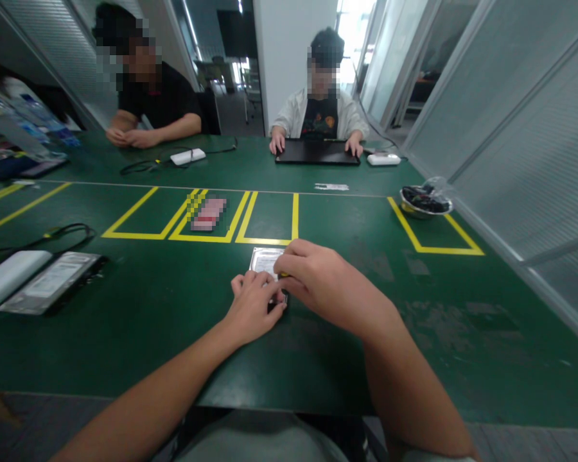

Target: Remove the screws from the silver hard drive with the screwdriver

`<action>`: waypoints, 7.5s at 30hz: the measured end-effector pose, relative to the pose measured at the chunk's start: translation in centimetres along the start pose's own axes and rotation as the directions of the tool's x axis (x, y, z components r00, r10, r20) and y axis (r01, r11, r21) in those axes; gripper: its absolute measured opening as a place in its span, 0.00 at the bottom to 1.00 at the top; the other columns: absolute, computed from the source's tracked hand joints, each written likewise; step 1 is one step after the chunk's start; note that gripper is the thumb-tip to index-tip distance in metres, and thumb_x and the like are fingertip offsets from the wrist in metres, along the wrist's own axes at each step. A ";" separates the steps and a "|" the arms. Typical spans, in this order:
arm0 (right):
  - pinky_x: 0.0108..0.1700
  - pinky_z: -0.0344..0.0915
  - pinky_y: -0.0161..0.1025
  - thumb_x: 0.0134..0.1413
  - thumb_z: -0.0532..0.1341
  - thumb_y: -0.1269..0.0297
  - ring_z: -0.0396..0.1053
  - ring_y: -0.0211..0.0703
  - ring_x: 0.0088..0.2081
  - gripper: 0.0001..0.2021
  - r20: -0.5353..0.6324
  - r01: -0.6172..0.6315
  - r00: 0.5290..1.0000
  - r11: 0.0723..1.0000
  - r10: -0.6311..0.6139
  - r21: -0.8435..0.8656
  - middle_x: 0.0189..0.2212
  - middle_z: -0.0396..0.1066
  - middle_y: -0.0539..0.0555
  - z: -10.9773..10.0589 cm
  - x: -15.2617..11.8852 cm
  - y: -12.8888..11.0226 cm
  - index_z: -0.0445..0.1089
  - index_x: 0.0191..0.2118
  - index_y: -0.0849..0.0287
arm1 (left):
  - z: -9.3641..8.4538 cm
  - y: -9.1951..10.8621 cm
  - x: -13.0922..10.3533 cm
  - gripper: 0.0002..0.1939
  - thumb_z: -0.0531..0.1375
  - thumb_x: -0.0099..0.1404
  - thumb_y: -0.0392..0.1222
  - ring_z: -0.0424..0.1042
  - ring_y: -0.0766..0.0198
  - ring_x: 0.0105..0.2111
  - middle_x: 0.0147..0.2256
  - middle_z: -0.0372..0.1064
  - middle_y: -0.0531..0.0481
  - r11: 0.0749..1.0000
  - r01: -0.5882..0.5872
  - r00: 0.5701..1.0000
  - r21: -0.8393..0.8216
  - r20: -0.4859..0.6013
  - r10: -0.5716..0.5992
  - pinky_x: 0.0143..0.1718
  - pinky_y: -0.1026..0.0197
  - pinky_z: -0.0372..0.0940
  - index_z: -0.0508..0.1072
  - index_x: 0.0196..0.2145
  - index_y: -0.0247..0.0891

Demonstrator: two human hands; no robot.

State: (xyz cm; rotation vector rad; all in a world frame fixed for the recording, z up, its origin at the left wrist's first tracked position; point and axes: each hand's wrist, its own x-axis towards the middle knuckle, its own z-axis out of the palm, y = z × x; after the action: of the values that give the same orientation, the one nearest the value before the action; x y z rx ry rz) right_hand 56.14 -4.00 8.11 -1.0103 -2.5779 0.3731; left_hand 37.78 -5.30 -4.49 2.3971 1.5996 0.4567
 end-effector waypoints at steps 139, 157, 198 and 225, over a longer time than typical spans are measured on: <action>0.49 0.67 0.39 0.61 0.56 0.76 0.72 0.43 0.45 0.12 0.017 0.082 0.996 0.996 -0.082 0.018 0.44 0.76 0.55 -0.4 -0.6 0.4 0.73 0.46 0.59 | 0.4 0.2 0.2 0.04 0.61 0.61 0.42 0.58 0.49 0.49 0.46 0.66 0.45 1.000 -0.005 1.000 0.018 -0.014 0.005 0.48 0.44 0.48 0.71 0.32 0.40; 0.41 0.63 0.38 0.61 0.59 0.71 0.68 0.42 0.39 0.04 0.007 -0.021 1.000 0.998 0.021 -0.058 0.37 0.71 0.55 -0.4 -0.4 0.2 0.71 0.39 0.61 | 0.4 0.2 0.2 0.04 0.61 0.61 0.42 0.58 0.50 0.48 0.44 0.66 0.47 1.000 -0.011 1.000 -0.012 -0.015 0.011 0.47 0.44 0.48 0.72 0.31 0.41; 0.46 0.66 0.37 0.62 0.55 0.75 0.69 0.40 0.43 0.11 -0.019 0.096 0.995 0.994 -0.095 0.051 0.42 0.72 0.54 -0.5 -0.3 0.1 0.72 0.44 0.58 | 0.0 0.4 0.9 0.04 0.62 0.58 0.43 0.58 0.49 0.49 0.46 0.65 0.45 1.000 -0.022 1.000 0.018 0.014 0.022 0.48 0.42 0.48 0.72 0.31 0.40; 0.50 0.68 0.39 0.61 0.55 0.77 0.72 0.41 0.46 0.14 -0.028 0.175 0.985 0.979 -0.173 0.102 0.44 0.76 0.54 -0.6 -0.4 0.4 0.75 0.44 0.57 | 0.0 0.6 0.8 0.06 0.61 0.60 0.42 0.58 0.48 0.49 0.46 0.66 0.44 1.000 -0.006 1.000 0.005 0.012 0.006 0.49 0.42 0.49 0.72 0.28 0.39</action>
State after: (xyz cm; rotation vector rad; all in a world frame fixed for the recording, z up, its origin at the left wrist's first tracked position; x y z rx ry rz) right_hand 56.92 -3.95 8.38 -0.7423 -2.5753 0.4438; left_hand 38.54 -4.79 -4.17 2.4045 1.5908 0.4383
